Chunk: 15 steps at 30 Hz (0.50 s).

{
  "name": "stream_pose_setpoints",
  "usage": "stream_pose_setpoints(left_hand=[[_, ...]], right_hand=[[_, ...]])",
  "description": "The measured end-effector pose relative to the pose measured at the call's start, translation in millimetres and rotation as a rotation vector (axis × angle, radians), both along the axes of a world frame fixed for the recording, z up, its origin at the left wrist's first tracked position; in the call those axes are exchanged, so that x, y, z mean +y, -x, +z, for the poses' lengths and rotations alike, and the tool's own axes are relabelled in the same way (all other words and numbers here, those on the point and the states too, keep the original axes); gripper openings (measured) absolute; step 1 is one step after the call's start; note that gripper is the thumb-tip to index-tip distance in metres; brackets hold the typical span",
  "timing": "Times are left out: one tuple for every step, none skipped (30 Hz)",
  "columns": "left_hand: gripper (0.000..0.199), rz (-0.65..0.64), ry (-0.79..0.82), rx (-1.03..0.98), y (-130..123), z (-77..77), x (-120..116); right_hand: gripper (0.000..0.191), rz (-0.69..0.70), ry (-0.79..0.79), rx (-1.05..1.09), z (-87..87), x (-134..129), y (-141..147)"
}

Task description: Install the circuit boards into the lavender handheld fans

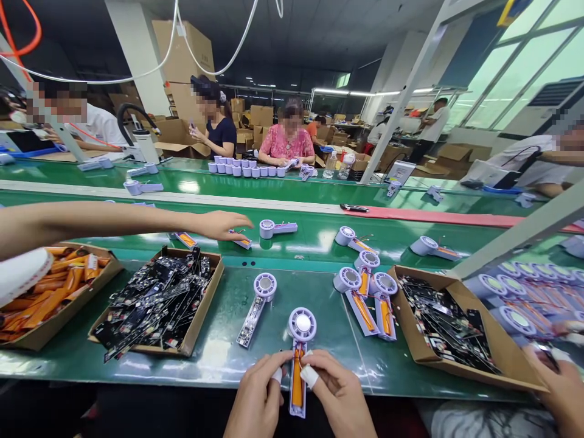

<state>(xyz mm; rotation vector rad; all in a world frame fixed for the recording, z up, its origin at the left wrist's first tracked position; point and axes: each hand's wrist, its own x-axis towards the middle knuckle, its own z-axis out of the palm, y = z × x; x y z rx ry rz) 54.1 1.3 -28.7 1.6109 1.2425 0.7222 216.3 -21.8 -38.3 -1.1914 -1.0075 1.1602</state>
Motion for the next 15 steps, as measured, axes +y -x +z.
stream_pose_setpoints(left_hand=[[0.043,0.000,-0.004,0.006,1,1.0,0],[0.043,0.000,-0.007,0.016,1,2.3,1],[0.043,-0.001,-0.010,0.029,2,3.6,1],[0.043,-0.005,-0.015,0.046,3,4.8,1],[0.044,-0.015,-0.028,0.067,4,5.7,1],[0.045,-0.026,-0.055,0.088,4,6.3,1],[0.046,-0.039,-0.093,0.106,4,6.2,0],[0.048,-0.052,-0.138,0.124,4,5.6,-1],[0.050,-0.062,-0.182,0.142,3,4.3,-2],[0.051,-0.072,-0.217,0.159,2,2.6,-3],[0.053,-0.077,-0.240,0.173,0,0.5,-4],[0.053,-0.071,-0.246,0.183,-1,-1.8,-5],[0.052,-0.055,-0.238,0.183,-2,-3.9,-6],[0.051,-0.027,-0.219,0.166,-3,-5.8,-7],[0.049,0.009,-0.192,0.135,-3,-7.3,-7]], right_hand=[[0.020,-0.005,0.006,0.017,1.2,1,1],[0.022,-0.008,0.022,0.031,1.9,2,2],[0.024,-0.012,0.044,0.040,2.0,2,3],[0.027,-0.018,0.069,0.042,1.6,3,4],[0.030,-0.028,0.093,0.038,0.9,3,4],[0.031,-0.039,0.109,0.024,0.3,4,4],[0.030,-0.049,0.109,-0.006,0.3,4,4],[0.028,-0.050,0.091,-0.054,1.3,5,3],[0.025,-0.042,0.058,-0.121,3.5,5,2],[0.021,-0.023,0.015,-0.198,6.9,6,1],[0.019,0.001,-0.034,-0.279,11.3,7,0],[0.018,0.030,-0.084,-0.358,16.3,9,-1],[0.019,0.061,-0.130,-0.432,21.3,10,-1],[0.022,0.090,-0.169,-0.496,25.8,11,-1],[0.026,0.114,-0.201,-0.554,29.5,13,-1]])
